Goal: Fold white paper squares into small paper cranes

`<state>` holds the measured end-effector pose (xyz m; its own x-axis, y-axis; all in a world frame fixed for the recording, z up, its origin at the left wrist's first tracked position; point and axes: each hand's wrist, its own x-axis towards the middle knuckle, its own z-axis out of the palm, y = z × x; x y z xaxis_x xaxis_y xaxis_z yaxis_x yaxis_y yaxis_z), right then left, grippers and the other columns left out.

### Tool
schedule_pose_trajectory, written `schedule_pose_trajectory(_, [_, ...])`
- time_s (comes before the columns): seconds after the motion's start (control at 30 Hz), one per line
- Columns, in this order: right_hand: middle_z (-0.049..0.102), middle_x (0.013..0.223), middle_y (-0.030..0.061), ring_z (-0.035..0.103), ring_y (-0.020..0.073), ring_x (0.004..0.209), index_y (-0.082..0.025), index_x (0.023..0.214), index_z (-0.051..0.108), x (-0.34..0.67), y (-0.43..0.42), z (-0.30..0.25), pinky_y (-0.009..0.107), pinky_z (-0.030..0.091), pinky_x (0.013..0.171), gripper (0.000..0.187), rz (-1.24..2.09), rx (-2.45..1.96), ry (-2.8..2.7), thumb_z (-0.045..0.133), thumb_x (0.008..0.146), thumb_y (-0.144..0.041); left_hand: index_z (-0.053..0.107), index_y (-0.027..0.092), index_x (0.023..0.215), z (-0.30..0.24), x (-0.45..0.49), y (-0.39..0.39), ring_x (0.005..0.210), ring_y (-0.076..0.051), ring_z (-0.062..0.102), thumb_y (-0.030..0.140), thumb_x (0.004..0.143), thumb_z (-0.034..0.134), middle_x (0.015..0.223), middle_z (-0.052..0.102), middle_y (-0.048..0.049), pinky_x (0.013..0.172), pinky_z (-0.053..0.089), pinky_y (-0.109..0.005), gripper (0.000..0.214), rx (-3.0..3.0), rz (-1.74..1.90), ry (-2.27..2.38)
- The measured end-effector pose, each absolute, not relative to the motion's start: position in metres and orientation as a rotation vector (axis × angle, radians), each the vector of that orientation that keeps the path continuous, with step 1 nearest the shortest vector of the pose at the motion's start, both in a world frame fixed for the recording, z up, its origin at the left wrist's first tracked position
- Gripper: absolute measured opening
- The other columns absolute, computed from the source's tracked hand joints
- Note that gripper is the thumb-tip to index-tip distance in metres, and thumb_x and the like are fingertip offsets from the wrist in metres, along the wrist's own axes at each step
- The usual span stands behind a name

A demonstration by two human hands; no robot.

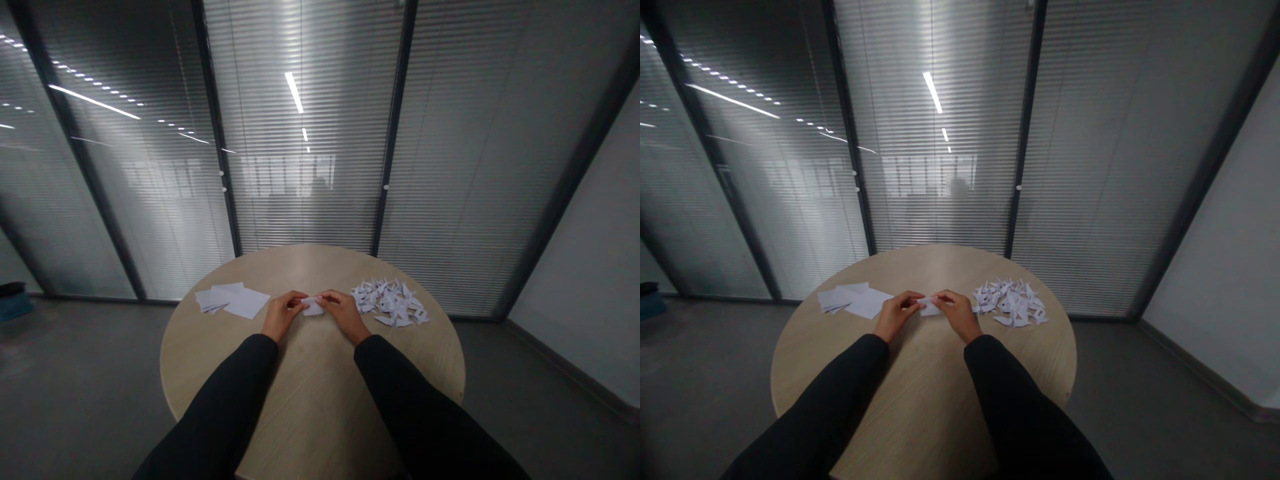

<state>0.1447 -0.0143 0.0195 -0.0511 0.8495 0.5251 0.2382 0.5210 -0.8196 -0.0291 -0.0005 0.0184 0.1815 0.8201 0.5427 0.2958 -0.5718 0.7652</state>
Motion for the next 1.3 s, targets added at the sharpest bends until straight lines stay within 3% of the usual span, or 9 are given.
schedule_pose_trajectory(1.3, [0.071, 0.080, 0.0036, 0.064, 0.0200, 0.079, -0.020, 0.077, 0.071, 0.1472, -0.0132, 0.0204, 0.030, 0.047, 0.075, 0.022, 0.511, -0.961, -1.641, 0.060, 0.075, -0.039, 0.069, 0.017, 0.077, 0.0276, -0.0283, -0.0069, 0.073, -0.019, 0.067, 0.037, 0.065, 0.068, 0.076, 0.071, -0.0052, 0.071, 0.051, -0.029, 0.023, 1.842, 1.411, 1.057])
